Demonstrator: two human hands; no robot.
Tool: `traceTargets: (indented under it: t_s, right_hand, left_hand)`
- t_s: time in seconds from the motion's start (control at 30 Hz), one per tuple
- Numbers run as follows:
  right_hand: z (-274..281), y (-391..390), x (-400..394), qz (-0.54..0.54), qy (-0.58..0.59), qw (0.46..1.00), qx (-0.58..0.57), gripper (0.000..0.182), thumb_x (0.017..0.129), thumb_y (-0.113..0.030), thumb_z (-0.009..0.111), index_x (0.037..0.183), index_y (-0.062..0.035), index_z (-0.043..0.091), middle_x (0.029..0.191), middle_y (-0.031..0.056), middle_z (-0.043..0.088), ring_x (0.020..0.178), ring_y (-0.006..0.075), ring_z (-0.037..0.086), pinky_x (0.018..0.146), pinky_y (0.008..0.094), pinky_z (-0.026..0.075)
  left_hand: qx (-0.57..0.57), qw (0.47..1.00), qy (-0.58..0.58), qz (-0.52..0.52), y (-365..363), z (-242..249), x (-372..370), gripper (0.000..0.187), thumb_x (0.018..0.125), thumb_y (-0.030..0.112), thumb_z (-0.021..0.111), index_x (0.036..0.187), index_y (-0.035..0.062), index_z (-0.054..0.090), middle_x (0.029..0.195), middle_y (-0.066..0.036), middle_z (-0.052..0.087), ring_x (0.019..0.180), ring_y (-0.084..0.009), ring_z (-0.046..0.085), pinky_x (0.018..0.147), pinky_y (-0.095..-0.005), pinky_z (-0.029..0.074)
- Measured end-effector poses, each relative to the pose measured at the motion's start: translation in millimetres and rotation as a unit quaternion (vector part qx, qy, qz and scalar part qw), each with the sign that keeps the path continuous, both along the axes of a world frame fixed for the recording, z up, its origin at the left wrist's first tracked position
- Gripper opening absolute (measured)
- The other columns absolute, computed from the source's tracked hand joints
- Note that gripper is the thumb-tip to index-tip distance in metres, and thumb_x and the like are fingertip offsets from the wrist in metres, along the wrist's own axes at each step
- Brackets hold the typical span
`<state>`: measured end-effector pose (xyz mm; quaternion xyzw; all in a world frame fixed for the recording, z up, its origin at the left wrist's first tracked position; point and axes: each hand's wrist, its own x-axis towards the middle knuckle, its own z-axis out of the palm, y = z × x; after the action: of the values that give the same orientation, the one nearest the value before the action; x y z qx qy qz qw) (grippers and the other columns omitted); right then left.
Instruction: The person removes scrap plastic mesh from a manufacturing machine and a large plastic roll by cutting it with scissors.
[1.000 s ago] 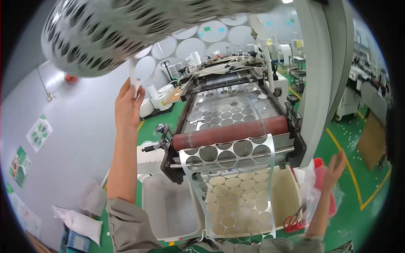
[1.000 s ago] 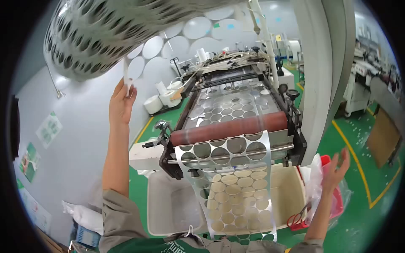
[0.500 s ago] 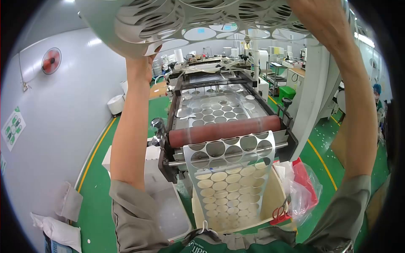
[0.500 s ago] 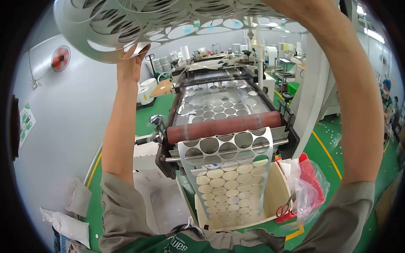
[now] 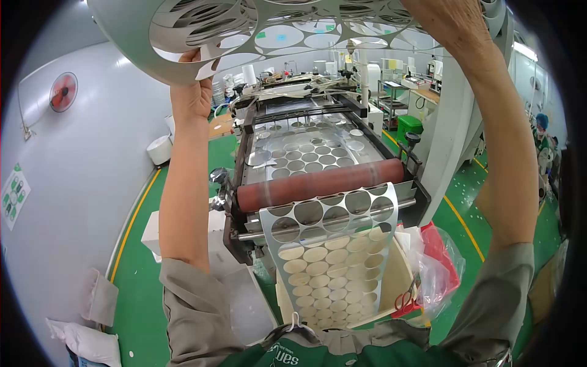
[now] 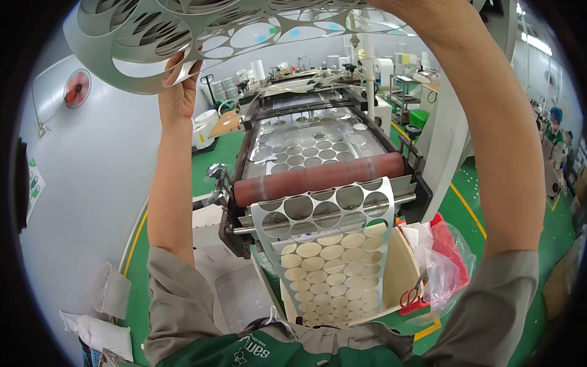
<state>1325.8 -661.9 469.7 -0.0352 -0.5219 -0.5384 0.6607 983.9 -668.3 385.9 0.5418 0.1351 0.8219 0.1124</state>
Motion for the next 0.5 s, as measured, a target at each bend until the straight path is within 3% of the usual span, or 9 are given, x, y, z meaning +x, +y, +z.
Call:
traceTargets:
  t_s: [0.2, 0.3, 0.33, 0.37, 0.43, 0.47, 0.5]
  right_hand:
    - [1, 6, -6, 0.002, 0.015, 0.999, 0.036, 0.054, 0.092, -0.052, 0.046, 0.134, -0.0182, 0.046, 0.135, 0.0137, 0.042, 0.126, 0.0323, 0.035, 0.104, 0.045, 0.023]
    - [4, 9, -8, 0.005, 0.018, 0.999, 0.03, 0.054, 0.092, -0.053, 0.045, 0.135, -0.0186, 0.046, 0.136, 0.0137, 0.042, 0.128, 0.0321, 0.034, 0.105, 0.0452, 0.021]
    - [3, 10, -7, 0.004, 0.018, 0.999, 0.027, 0.054, 0.092, -0.053, 0.045, 0.135, -0.0187, 0.046, 0.137, 0.0137, 0.041, 0.128, 0.0321, 0.034, 0.105, 0.0453, 0.02]
    - [0, 8, -8, 0.009, 0.018, 0.999, 0.026, 0.054, 0.093, -0.053, 0.045, 0.135, -0.0188, 0.046, 0.137, 0.0136, 0.041, 0.128, 0.032, 0.033, 0.105, 0.0453, 0.019]
    - [0, 9, -9, 0.009, 0.023, 0.999, 0.021, 0.055, 0.093, -0.053, 0.044, 0.135, -0.0191, 0.046, 0.138, 0.0136, 0.041, 0.129, 0.032, 0.032, 0.106, 0.0455, 0.018]
    - [4, 13, -9, 0.007, 0.023, 1.0, 0.02, 0.055, 0.093, -0.053, 0.044, 0.136, -0.0192, 0.046, 0.139, 0.0136, 0.04, 0.13, 0.0319, 0.032, 0.106, 0.0455, 0.017]
    - [4, 13, -9, 0.008, 0.027, 0.999, 0.021, 0.055, 0.093, -0.053, 0.043, 0.136, -0.0193, 0.046, 0.139, 0.0136, 0.04, 0.13, 0.0319, 0.032, 0.106, 0.0456, 0.016]
  left_hand:
    - [0.012, 0.999, -0.05, -0.01, 18, -1, -1, 0.032, 0.085, -0.008, 0.057, 0.117, -0.0063, 0.052, 0.117, -0.02, 0.057, 0.107, -0.0306, 0.06, 0.095, -0.0369, 0.053]
    - [0.015, 0.995, 0.006, 0.095, 27, -4, 5, 0.043, 0.082, -0.014, 0.057, 0.124, -0.0077, 0.048, 0.118, -0.02, 0.057, 0.107, -0.0294, 0.06, 0.095, -0.0357, 0.053]
    - [0.014, 0.987, 0.038, 0.158, 29, -5, 5, 0.038, 0.082, -0.01, 0.06, 0.119, -0.0074, 0.053, 0.119, -0.018, 0.057, 0.104, -0.0248, 0.061, 0.094, -0.0316, 0.05]
    - [0.012, 0.987, 0.037, 0.154, 28, -5, 7, 0.038, 0.082, -0.01, 0.06, 0.119, -0.0074, 0.053, 0.119, -0.018, 0.057, 0.104, -0.0248, 0.061, 0.094, -0.0316, 0.05]
    - [0.004, 0.926, 0.108, 0.362, 24, -6, 9, 0.03, 0.082, -0.005, 0.064, 0.112, -0.0049, 0.061, 0.117, -0.012, 0.058, 0.098, -0.0191, 0.061, 0.091, -0.0282, 0.048]
    - [0.079, 0.907, 0.126, 0.393, 24, -10, 13, 0.027, 0.082, 0.0, 0.067, 0.108, 0.0043, 0.068, 0.112, -0.007, 0.058, 0.095, -0.017, 0.06, 0.086, -0.0279, 0.047]
    - [0.071, 0.851, 0.153, 0.498, 21, -11, 13, 0.031, 0.081, -0.001, 0.066, 0.109, 0.0128, 0.069, 0.108, -0.005, 0.056, 0.096, -0.0205, 0.059, 0.083, -0.0302, 0.048]
